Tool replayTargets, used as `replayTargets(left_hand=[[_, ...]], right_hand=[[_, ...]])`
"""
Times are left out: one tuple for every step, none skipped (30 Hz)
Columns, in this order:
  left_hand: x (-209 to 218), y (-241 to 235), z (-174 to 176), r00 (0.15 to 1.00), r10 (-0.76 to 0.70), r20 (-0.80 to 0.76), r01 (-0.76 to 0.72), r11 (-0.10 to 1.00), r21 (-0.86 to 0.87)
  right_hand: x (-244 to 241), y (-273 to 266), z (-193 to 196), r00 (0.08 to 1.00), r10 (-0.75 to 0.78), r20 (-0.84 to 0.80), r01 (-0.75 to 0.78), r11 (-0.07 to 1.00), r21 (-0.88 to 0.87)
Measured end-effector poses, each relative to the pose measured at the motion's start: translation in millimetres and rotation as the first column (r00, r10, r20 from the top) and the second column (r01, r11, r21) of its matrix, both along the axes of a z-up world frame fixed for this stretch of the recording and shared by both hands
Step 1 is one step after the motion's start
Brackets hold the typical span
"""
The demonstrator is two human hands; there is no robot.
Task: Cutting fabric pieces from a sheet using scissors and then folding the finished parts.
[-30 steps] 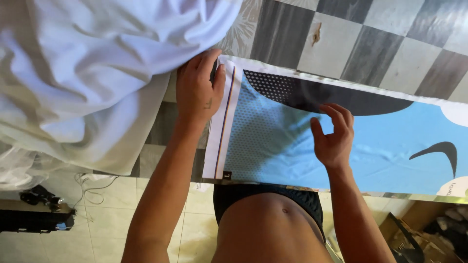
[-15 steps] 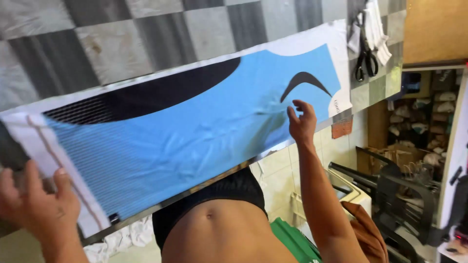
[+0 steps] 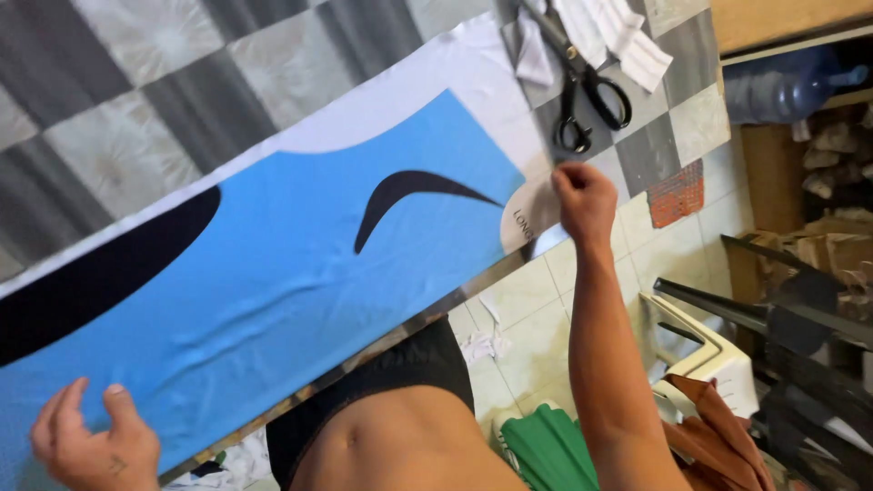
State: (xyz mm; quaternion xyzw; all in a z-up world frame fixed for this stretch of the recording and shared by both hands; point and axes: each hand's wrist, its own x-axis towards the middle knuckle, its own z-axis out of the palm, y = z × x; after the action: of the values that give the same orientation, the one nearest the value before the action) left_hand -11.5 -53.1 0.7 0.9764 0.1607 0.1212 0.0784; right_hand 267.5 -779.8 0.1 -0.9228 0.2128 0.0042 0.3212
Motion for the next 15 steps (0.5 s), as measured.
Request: replayTargets(left_hand=[[2, -10, 7, 0.999, -0.023, -0.042, 0.023, 1.0, 0.004], [23, -26, 12, 0.998, -0.031, -0.056, 0.032, 0.999, 0.023], [41, -41, 19, 0.996, -0.061, -0.058, 0.058, 0.997, -0.056], [58, -55, 25, 0.994, -0.09, -0.059, 0.081, 0.987, -0.136], [72, -68, 32, 0.992, -0.104, -0.072, 0.095, 0.987, -0.126], [86, -82, 40, 0.987, -0.143, -0.077, 0.131, 0.981, -0.146], [103, -94, 46, 0.98, -0.185, -0.079, 0.17, 0.971, -0.166], [117, -99, 46, 0.975, -0.202, -0.091, 0.186, 0.97, -0.158], [126, -104, 48, 0.969, -0.223, -0.109, 0.201, 0.962, -0.186], [133, -107, 49, 0.962, -0.244, -0.126, 0.214, 0.953, -0.214], [138, -114, 53, 0.957, -0.254, -0.136, 0.223, 0.952, -0.212], [143, -119, 58, 0.958, -0.223, -0.178, 0.18, 0.956, -0.232], [149, -124, 61, 0.958, -0.189, -0.214, 0.134, 0.959, -0.249], [148, -122, 61, 0.956, -0.196, -0.217, 0.14, 0.959, -0.246], [146, -121, 61, 0.959, -0.167, -0.228, 0.105, 0.96, -0.259]], right_hand=[[-13, 14, 11, 0.984, -0.07, -0.162, 0.075, 0.997, 0.024], [-14, 12, 7, 0.981, -0.075, -0.176, 0.084, 0.996, 0.042], [-23, 11, 4, 0.994, -0.004, -0.109, 0.006, 1.0, 0.016], [-32, 11, 2, 0.997, 0.069, -0.042, -0.07, 0.997, -0.014], [-34, 11, 0, 0.997, 0.054, -0.054, -0.055, 0.999, -0.002], [-36, 13, -1, 0.998, 0.061, -0.035, -0.061, 0.998, -0.008], [-37, 15, -2, 0.998, 0.064, -0.014, -0.065, 0.998, -0.015], [-33, 13, -5, 0.999, 0.046, -0.023, -0.046, 0.999, -0.004], [-33, 11, -5, 0.998, 0.069, -0.001, -0.069, 0.998, -0.009], [-34, 11, -5, 0.996, 0.091, 0.02, -0.091, 0.996, -0.014], [-35, 9, -5, 0.997, 0.08, 0.011, -0.08, 0.997, -0.009], [-35, 9, -4, 0.998, 0.069, -0.007, -0.068, 0.997, 0.02], [-32, 9, -3, 0.998, 0.062, -0.018, -0.061, 0.997, 0.048], [-33, 8, -1, 0.998, 0.054, -0.021, -0.053, 0.997, 0.051], [-31, 7, 0, 0.999, 0.045, -0.029, -0.042, 0.996, 0.073]])
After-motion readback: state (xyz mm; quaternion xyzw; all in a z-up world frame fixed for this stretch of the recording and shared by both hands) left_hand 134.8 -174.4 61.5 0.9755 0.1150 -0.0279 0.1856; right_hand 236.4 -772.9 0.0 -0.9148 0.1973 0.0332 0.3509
